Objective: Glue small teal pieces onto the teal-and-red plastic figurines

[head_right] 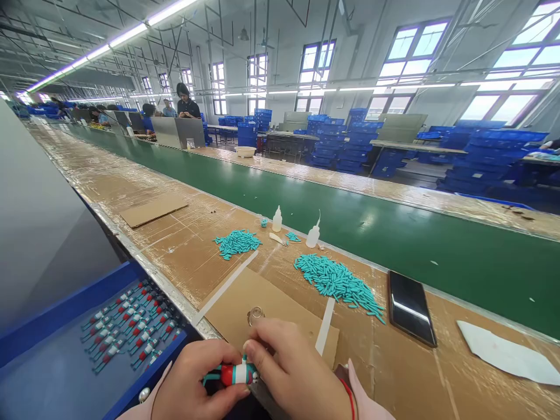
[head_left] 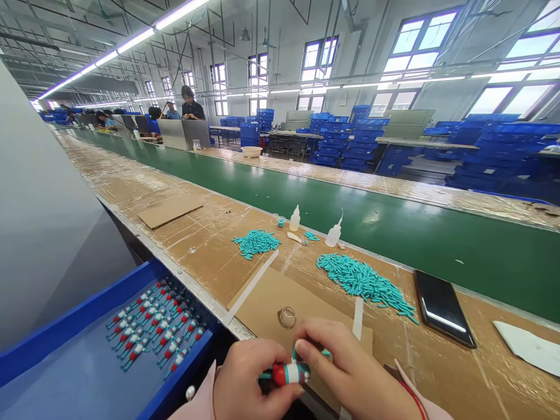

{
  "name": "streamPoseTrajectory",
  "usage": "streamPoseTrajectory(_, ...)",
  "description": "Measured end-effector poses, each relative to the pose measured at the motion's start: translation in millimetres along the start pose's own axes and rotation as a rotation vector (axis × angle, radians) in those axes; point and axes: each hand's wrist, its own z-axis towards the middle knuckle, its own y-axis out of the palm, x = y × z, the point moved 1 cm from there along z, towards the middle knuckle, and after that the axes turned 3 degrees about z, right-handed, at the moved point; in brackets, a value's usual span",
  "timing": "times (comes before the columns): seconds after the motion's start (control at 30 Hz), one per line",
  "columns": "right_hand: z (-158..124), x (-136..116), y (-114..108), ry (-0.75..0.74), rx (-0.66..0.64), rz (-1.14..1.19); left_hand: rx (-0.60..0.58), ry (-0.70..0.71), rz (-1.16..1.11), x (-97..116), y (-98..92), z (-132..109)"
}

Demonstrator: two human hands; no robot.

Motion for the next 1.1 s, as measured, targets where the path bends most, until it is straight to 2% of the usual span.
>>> streamPoseTrajectory(0.23,-2.1,-1.8,2.2,-0.132,0.022,-0.127,0.031,0.094,0.004,1.3,1.9,-2.9)
streamPoseTrajectory(0.33,-2.3,-2.9,2.1,-0.141,0.017,-0.138,0.04,0.075,-0.042,4.4,3.3,-4.8)
streamPoseTrajectory(0.4,-1.4,-2.4,3.4,-0.126,0.013,-0.143,-0.001,-0.021,-0.078,5.8,3.6,-4.7)
streamPoseTrajectory(0.47,0.0,-0.7,4.6,-0.098,0.021,-0.103,-0.058,-0.223,-0.164,4.9,3.6,-3.8)
streamPoseTrajectory(0.57,2.5,3.8,3.2,-0.047,0.065,0.133,-0.124,-0.543,-0.538,-1.9,5.9,-3.8)
streamPoseTrajectory(0.67,4.7,9.5,-3.2,-0.002,0.128,0.373,-0.142,-0.643,-0.956,-12.8,11.3,-6.7)
streamPoseTrajectory(0.73,5.6,11.4,-8.7,-0.015,0.193,0.372,-0.107,-0.657,-1.062,-19.5,13.2,-9.5)
streamPoseTrajectory(0.8,5.9,10.2,-13.2,-0.057,0.264,0.281,-0.052,-0.686,-1.025,-24.1,12.3,-12.6)
streamPoseTrajectory(0.93,4.4,3.1,-15.0,-0.127,0.329,0.099,-0.003,-0.671,-0.664,-37.4,2.8,-27.1)
streamPoseTrajectory(1.0,2.5,4.8,-14.4,-0.18,0.355,0.016,0.015,-0.661,-0.493,-56.0,-5.5,-45.3)
streamPoseTrajectory(1.1,-1.0,25.2,-15.0,-0.237,0.408,-0.064,0.029,-0.785,-0.249,-103.1,-27.6,-87.9)
